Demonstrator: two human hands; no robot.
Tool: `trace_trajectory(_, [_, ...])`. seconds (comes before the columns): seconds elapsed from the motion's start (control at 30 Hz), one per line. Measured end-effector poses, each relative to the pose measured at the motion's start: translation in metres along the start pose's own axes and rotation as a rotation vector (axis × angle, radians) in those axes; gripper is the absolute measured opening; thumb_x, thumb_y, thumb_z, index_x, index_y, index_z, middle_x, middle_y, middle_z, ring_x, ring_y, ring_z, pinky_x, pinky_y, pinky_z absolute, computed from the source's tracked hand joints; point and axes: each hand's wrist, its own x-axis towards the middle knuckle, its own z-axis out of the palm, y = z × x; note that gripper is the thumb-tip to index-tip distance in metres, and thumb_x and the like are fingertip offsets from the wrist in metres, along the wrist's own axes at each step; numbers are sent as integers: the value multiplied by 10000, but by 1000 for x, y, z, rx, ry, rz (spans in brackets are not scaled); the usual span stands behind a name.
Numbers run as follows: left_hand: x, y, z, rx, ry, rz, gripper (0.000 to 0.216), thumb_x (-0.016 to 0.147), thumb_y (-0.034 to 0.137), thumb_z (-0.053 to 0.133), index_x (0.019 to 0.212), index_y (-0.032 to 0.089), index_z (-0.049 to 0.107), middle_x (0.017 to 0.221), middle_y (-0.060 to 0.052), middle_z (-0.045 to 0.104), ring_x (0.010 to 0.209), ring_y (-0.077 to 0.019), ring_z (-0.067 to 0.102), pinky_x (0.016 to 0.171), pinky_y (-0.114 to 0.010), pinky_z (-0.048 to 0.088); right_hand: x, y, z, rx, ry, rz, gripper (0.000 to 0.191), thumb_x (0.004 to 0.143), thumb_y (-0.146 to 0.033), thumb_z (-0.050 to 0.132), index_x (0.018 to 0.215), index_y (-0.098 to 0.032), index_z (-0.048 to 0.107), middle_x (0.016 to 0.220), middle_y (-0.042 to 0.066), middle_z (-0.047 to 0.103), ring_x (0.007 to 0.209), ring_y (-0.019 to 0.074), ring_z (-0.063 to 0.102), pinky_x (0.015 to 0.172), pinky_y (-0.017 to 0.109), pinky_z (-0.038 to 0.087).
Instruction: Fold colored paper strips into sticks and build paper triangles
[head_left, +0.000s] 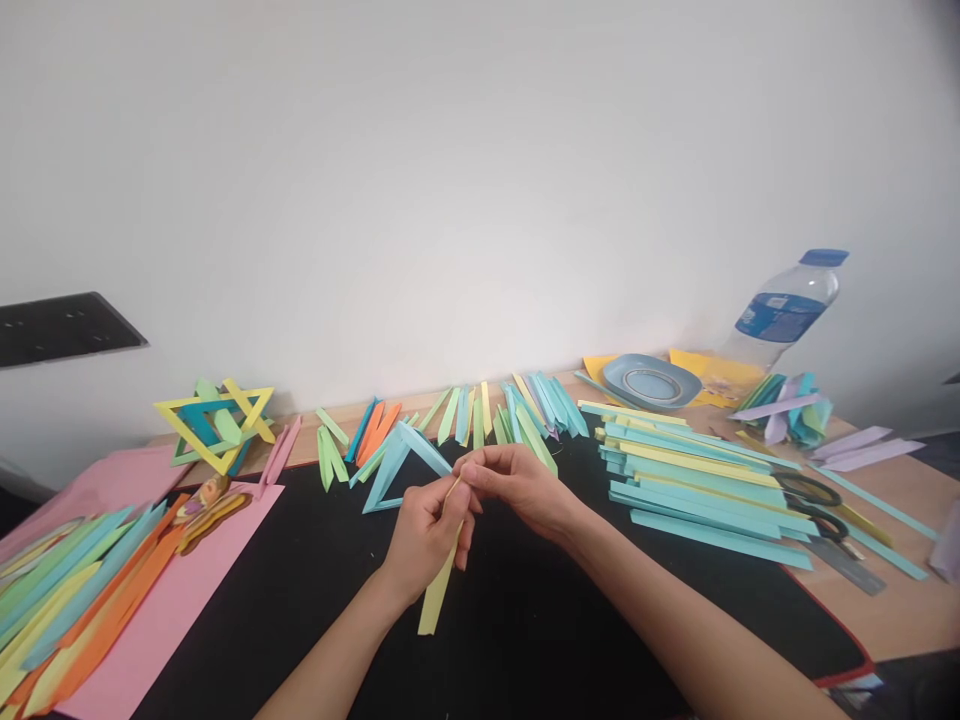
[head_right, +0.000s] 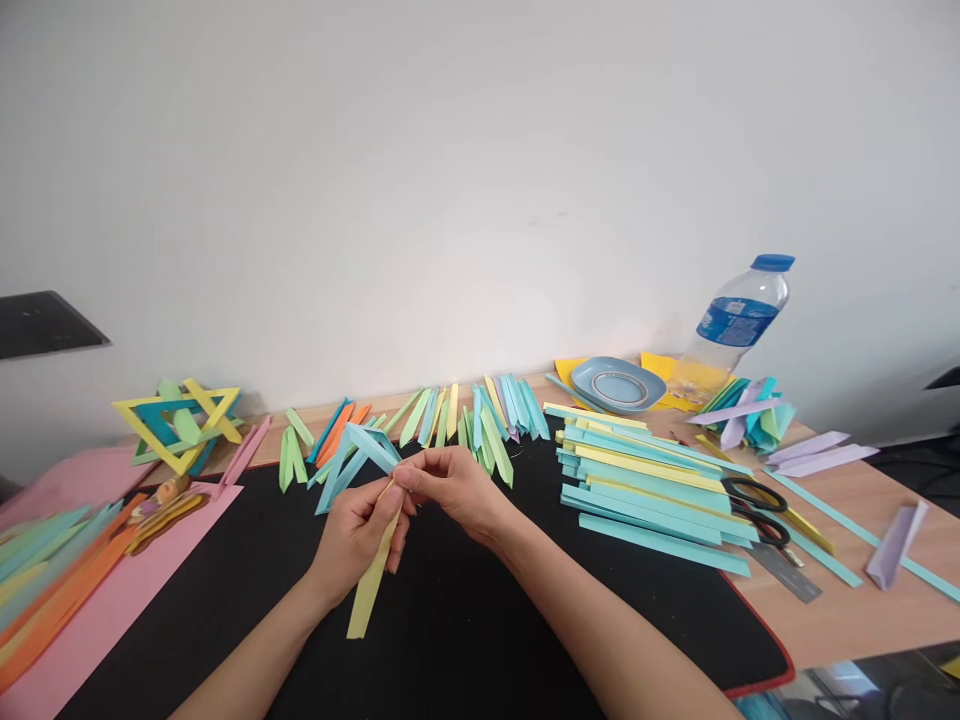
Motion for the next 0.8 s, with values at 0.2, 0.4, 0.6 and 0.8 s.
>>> trace_trajectory(0.2, [0,0,0,-28,-33,-10,331,898,407,411,708,157,516,423,50,501,314,-85,476,424,-207,374,1,-2,0,-25,2,-19,369,697,-462,712,585,-143,564,548,-20,520,583,104,486,621,255,401])
trace_trajectory(0.4, [1,1,0,-64,0,-58,331,893,425,411,722,159,510,426,53,499,304,-89,476,390,-201,355,1,-2,0,38,-3,55,401,689,-508,700,645,-126,587,574,-20,511,583,94,467,614,248,406])
trace_trajectory(0.6, [1,1,0,-42,9,-48,336,891,425,413,702,161,502,408,55,490,296,-86,468,392,-200,355,0,-2,0,51,-9,70,409,661,-502,725,647,-116,593,570,-20,514,577,90,461,607,246,396])
trace_trajectory(0.8, [0,0,1,-36,-4,-29,321,900,397,415,710,158,514,421,52,508,302,-81,472,417,-204,374,1,-1,-2,-1,-13,35,407,658,-512,720,616,-134,575,555,-25,514,560,92,460,604,256,383])
